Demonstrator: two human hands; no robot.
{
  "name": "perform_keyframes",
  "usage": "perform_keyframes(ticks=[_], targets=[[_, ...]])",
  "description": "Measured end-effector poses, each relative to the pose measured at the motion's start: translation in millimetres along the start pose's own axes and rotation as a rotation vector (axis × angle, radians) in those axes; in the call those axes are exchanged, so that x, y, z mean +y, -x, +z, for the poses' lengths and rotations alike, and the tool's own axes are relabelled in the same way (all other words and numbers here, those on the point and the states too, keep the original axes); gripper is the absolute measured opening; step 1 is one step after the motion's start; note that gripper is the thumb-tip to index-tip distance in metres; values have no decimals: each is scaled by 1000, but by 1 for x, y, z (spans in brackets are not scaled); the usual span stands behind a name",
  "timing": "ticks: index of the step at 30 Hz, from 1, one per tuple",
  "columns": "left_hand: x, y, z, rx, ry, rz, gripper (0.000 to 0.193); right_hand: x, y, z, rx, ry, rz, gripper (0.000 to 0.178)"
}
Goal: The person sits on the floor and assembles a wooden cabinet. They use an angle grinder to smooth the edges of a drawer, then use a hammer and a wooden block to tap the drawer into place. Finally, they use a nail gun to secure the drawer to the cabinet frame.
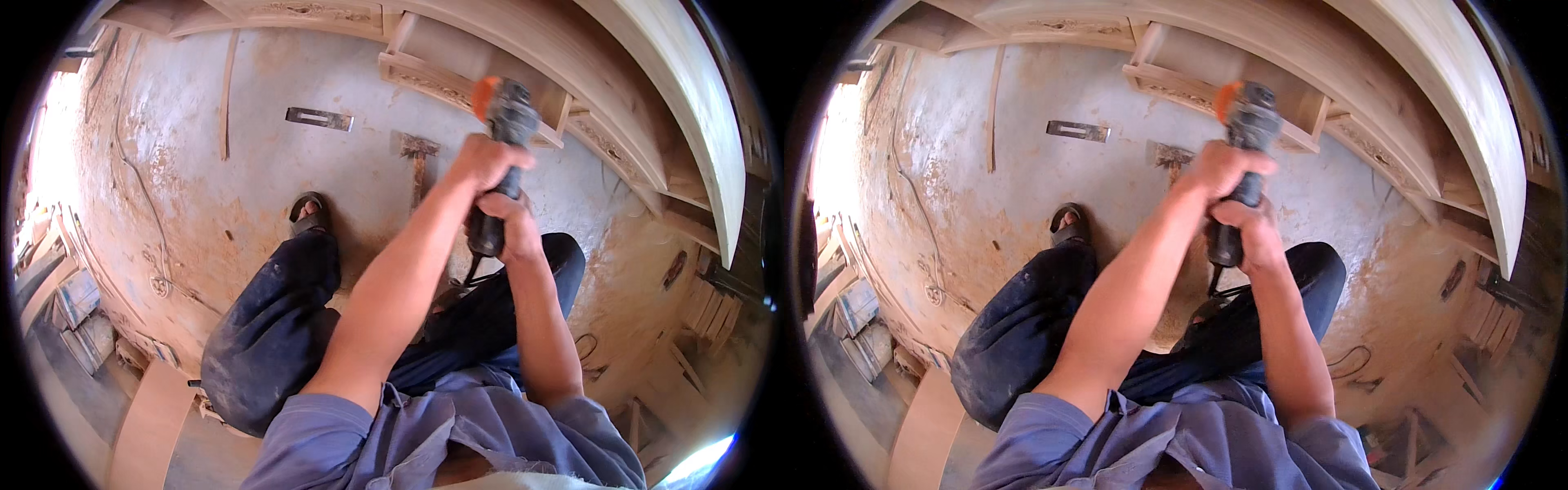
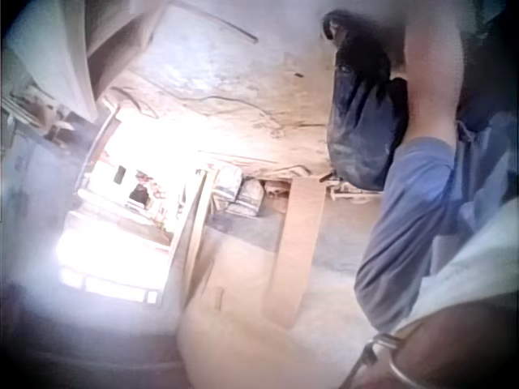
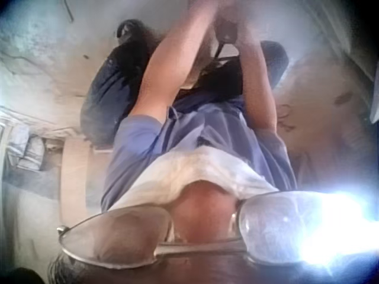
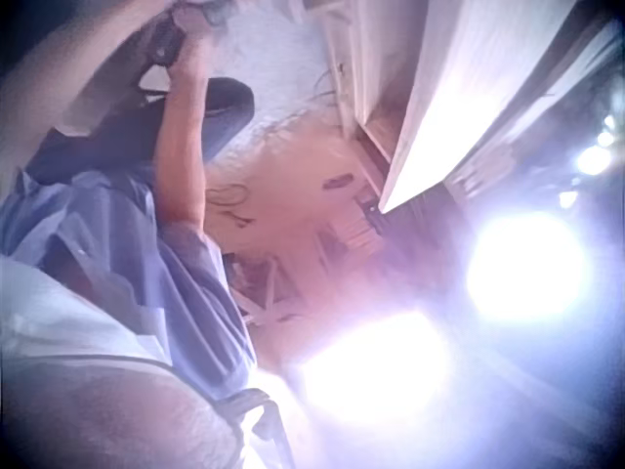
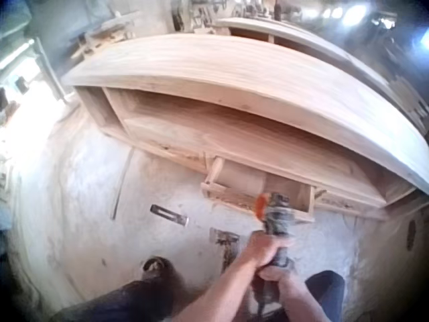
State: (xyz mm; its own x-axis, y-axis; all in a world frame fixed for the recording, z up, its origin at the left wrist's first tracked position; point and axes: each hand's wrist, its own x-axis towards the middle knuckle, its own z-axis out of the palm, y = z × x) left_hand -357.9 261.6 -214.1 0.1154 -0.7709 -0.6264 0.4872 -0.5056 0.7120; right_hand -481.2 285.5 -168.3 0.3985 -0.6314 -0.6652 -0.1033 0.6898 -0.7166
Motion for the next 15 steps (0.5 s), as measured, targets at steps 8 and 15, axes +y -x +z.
perform_keyframes(ticks=[8, 15], targets=[[39, 18, -72, 36, 262, -9, 25, -14, -40, 64, -192, 93, 19, 32], [22, 2, -64, 44, 193, 48, 26, -11, -32, 51, -166, 98, 17, 33]])
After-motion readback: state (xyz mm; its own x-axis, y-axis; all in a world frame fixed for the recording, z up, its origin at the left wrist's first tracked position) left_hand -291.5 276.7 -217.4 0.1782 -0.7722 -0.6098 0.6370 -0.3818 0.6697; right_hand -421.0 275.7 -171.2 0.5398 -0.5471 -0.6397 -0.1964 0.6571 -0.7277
